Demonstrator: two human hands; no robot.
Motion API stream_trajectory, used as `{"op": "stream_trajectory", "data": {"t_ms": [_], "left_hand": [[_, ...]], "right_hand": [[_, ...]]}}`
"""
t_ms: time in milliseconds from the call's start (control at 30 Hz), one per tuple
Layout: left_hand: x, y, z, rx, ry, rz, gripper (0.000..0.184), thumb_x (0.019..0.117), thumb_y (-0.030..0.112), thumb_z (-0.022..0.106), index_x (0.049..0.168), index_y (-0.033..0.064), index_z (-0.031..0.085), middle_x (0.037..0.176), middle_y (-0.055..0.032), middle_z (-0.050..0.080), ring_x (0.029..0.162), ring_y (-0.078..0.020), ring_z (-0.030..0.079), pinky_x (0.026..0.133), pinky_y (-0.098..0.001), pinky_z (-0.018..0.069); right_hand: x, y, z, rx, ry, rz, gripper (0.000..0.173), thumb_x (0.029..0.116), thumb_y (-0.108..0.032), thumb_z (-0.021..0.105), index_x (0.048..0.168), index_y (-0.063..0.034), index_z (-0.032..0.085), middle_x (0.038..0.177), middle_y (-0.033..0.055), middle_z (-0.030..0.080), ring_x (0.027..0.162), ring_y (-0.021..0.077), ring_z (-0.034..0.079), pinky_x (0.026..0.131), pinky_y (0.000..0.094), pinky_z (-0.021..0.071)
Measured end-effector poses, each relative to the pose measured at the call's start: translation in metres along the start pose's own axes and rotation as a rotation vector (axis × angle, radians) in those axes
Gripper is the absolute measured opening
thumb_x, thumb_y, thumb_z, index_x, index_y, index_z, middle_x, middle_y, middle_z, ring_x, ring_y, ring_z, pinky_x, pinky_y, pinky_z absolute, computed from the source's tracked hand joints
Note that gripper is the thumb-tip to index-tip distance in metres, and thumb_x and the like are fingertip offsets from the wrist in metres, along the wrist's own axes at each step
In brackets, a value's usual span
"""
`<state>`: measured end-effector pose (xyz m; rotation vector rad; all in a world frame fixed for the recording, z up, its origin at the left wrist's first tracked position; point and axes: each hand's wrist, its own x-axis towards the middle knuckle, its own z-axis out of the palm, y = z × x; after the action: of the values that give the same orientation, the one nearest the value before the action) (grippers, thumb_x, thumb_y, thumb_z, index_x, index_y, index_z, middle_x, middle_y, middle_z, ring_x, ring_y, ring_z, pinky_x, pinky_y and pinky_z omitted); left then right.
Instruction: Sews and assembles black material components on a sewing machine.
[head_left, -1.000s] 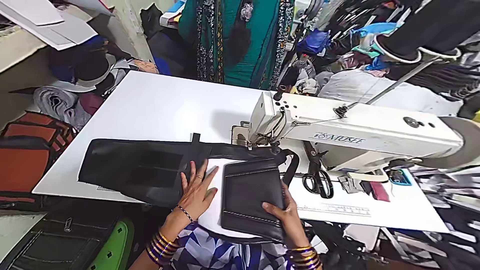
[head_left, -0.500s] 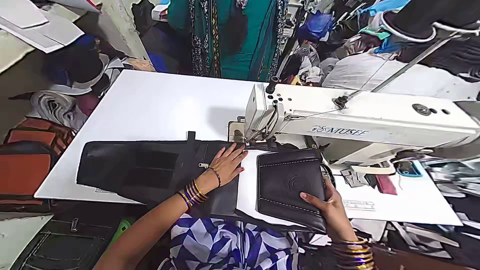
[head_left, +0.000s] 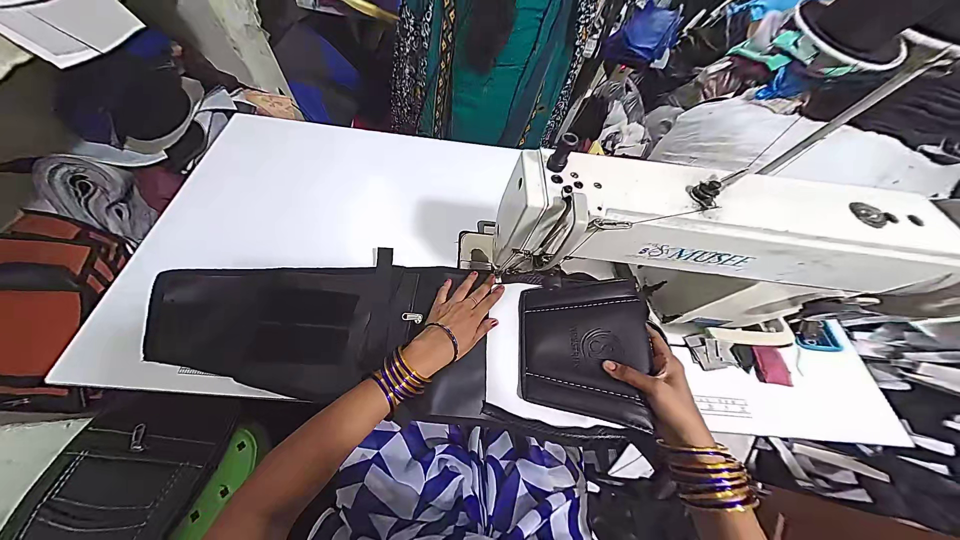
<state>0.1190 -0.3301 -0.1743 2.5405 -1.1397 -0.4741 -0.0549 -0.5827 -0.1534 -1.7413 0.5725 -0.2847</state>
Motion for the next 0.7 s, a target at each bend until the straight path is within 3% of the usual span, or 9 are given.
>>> {"op": "stream_trajectory", "data": {"t_ms": [100,167,200,233,267,300,367,500,700], "left_hand": [[-0.017,0.041,0.005,-0.081,-0.047,-0.074,0.072,0.1068,0.048,0.043,0.163,0.0082,0.024,0.171,-0.0187,0.012,0.159,-0.0395,0.002,0.121,-0.0693,0.0000],[-0.024,0.061,0.017,-0.082,-0.094,-0.112,0.081,0.1054,0.055,0.040,0.165,0.0060,0.013,0.172,-0.0164,0.003,0.159,-0.0376,-0.005,0.122,-0.0659,-0.0036],[-0.024,0.064,0.022,-0.079,-0.087,-0.120,0.082,0.1050,0.056,0.039,0.165,0.0066,0.012,0.173,-0.0143,0.003,0.159,-0.0359,-0.005,0.123,-0.0646,-0.0038],[-0.023,0.063,0.025,-0.078,-0.070,-0.118,0.082,0.1049,0.056,0.039,0.165,0.0072,0.013,0.173,-0.0127,0.005,0.159,-0.0345,-0.004,0.123,-0.0639,-0.0034],[-0.022,0.061,0.027,-0.080,-0.054,-0.113,0.081,0.1050,0.056,0.039,0.165,0.0077,0.015,0.173,-0.0114,0.007,0.160,-0.0336,-0.003,0.123,-0.0637,-0.0027],[-0.021,0.060,0.028,-0.077,-0.042,-0.109,0.080,0.1051,0.057,0.038,0.165,0.0080,0.016,0.173,-0.0102,0.009,0.160,-0.0331,-0.001,0.123,-0.0636,-0.0018],[-0.019,0.057,0.028,-0.064,-0.022,-0.098,0.078,0.1053,0.057,0.037,0.164,0.0085,0.019,0.173,-0.0074,0.012,0.160,-0.0330,0.001,0.123,-0.0634,0.0000],[-0.022,0.056,0.032,-0.056,0.027,-0.083,0.077,0.1055,0.057,0.036,0.164,0.0086,0.022,0.172,-0.0054,0.016,0.160,-0.0335,0.005,0.123,-0.0639,0.0025],[-0.038,0.061,0.043,-0.016,0.063,-0.064,0.078,0.1047,0.058,0.036,0.163,0.0078,0.024,0.172,-0.0050,0.017,0.159,-0.0338,0.009,0.122,-0.0653,0.0067]], "right_hand": [[0.004,-0.002,0.000,-0.073,-0.001,-0.029,0.100,0.0663,-0.009,0.079,0.154,0.0034,0.031,0.135,0.0126,0.060,0.110,-0.0004,0.064,0.090,0.0144,0.0541],[0.004,-0.002,-0.004,-0.248,-0.025,-0.049,0.100,0.0728,-0.024,0.079,0.156,0.0028,0.029,0.142,0.0172,0.055,0.119,0.0035,0.060,0.099,0.0177,0.0489],[0.004,-0.004,-0.012,-0.401,-0.029,-0.077,0.096,0.0806,-0.036,0.075,0.156,0.0033,0.031,0.143,0.0211,0.055,0.122,0.0111,0.060,0.102,0.0259,0.0488],[0.006,-0.008,-0.019,-0.575,0.017,-0.136,0.085,0.0881,-0.043,0.068,0.152,0.0050,0.039,0.134,0.0250,0.062,0.112,0.0218,0.067,0.094,0.0380,0.0541],[0.008,-0.012,-0.028,-0.729,0.103,-0.221,0.071,0.0941,-0.042,0.065,0.143,0.0083,0.050,0.119,0.0289,0.067,0.095,0.0329,0.070,0.080,0.0501,0.0550],[0.012,-0.016,-0.037,-0.873,0.205,-0.277,0.058,0.0978,-0.036,0.064,0.132,0.0107,0.059,0.112,0.0337,0.067,0.093,0.0455,0.069,0.078,0.0617,0.0529],[0.027,-0.014,-0.052,-1.062,0.391,-0.300,0.038,0.1010,-0.020,0.060,0.115,0.0146,0.065,0.114,0.0425,0.062,0.106,0.0613,0.061,0.088,0.0739,0.0434],[0.042,0.016,-0.047,-1.162,0.565,-0.352,0.024,0.0995,-0.002,0.051,0.101,0.0150,0.069,0.107,0.0405,0.065,0.101,0.0584,0.065,0.083,0.0688,0.0490],[0.040,0.013,-0.052,-1.162,0.521,-0.334,0.023,0.0988,-0.001,0.052,0.098,0.0150,0.069,0.105,0.0393,0.066,0.102,0.0578,0.065,0.085,0.0689,0.0476]]}}
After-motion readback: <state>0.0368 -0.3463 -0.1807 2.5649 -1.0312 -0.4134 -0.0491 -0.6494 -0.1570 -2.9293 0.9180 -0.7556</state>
